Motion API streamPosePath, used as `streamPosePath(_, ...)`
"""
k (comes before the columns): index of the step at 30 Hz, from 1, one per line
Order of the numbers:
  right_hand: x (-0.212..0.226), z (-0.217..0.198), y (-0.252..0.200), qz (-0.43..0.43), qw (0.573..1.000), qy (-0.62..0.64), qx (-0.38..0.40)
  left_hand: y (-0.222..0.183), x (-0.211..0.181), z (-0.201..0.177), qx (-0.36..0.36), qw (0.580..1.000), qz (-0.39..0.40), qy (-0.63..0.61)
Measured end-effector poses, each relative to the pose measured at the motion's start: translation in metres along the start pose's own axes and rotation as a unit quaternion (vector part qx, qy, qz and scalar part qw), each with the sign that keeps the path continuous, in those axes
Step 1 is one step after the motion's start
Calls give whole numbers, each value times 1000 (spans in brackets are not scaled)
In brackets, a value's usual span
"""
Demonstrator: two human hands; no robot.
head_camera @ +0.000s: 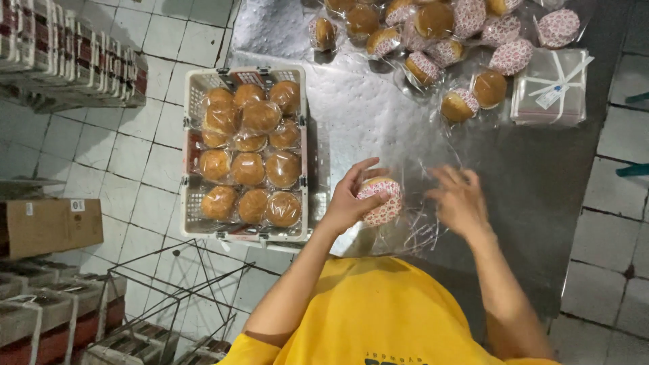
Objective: The person packages individual buns into plastic bags and places them into a plastic crate on a metal table.
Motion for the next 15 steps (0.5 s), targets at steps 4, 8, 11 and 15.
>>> streamPosePath(4, 52, -4, -13, -60, 695, 707, -119, 4, -12, 25, -102, 979, -20, 173)
streamPosePath(8, 63, 24, 34, 14, 529, 834, -156, 10, -18, 45, -8, 991, -15, 134)
streamPosePath(11, 44, 28, 35, -42, 334, 941, -24, 21, -15, 21, -18, 979, -47, 198)
streamPosePath(15, 48, 16, 14, -61, 251, 964, 59, 51, 6, 6, 41, 999, -8, 0)
Point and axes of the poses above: each hand's wrist, its own y-axis towards the middle knuckle, its own z-axis out of the palm, x = y × z, the point moved 2 cm from there along y, towards the middle knuckle, and after that the axes turned 7 degrees about y, right-handed, at the moved point
